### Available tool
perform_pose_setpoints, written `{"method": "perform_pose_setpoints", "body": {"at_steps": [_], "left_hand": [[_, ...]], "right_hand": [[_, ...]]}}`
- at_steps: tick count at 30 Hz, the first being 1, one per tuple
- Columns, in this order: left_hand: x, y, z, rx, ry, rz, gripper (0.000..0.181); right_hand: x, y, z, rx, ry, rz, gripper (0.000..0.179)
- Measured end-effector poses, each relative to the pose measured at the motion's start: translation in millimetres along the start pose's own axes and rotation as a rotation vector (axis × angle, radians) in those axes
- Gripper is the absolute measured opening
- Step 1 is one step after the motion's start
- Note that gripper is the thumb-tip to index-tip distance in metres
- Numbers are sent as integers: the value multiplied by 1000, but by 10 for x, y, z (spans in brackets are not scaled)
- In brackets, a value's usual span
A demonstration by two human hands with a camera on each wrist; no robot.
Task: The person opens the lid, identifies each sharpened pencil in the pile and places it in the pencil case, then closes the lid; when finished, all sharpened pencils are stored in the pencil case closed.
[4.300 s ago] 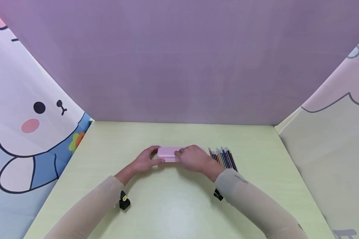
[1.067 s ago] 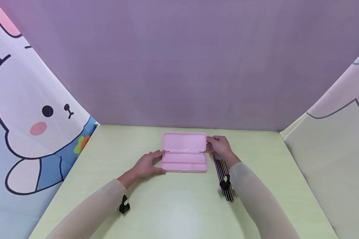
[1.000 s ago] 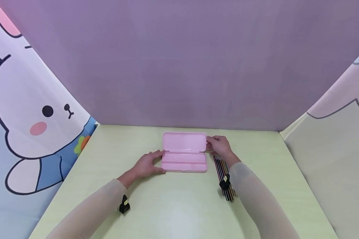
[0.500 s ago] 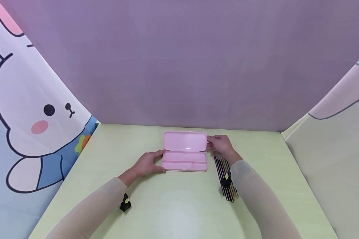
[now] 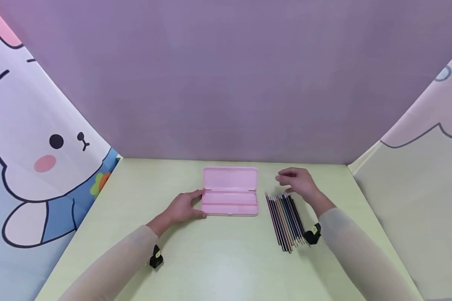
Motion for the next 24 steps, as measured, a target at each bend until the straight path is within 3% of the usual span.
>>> {"method": "perform_pose_setpoints", "body": {"at_steps": [8, 17, 24], "left_hand": [[-9, 2, 6, 1, -6, 5, 99], [-22, -2, 38, 20, -7, 28, 100], [-14, -8, 41, 22, 6, 25, 99]], "right_hand": [[389, 227, 319, 0, -31, 72, 54], [775, 146, 404, 26, -69, 136, 48], [928, 107, 435, 43, -93, 141, 47]]}}
Point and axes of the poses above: each hand's wrist, its own z-axis away from the middle knuckle, its own y-axis out of the back of the hand, x = y × z, the point moved 6 cm from there along -z, towards the middle knuckle, and after that the axes turned 14 degrees about -y, right-handed, at the moved point
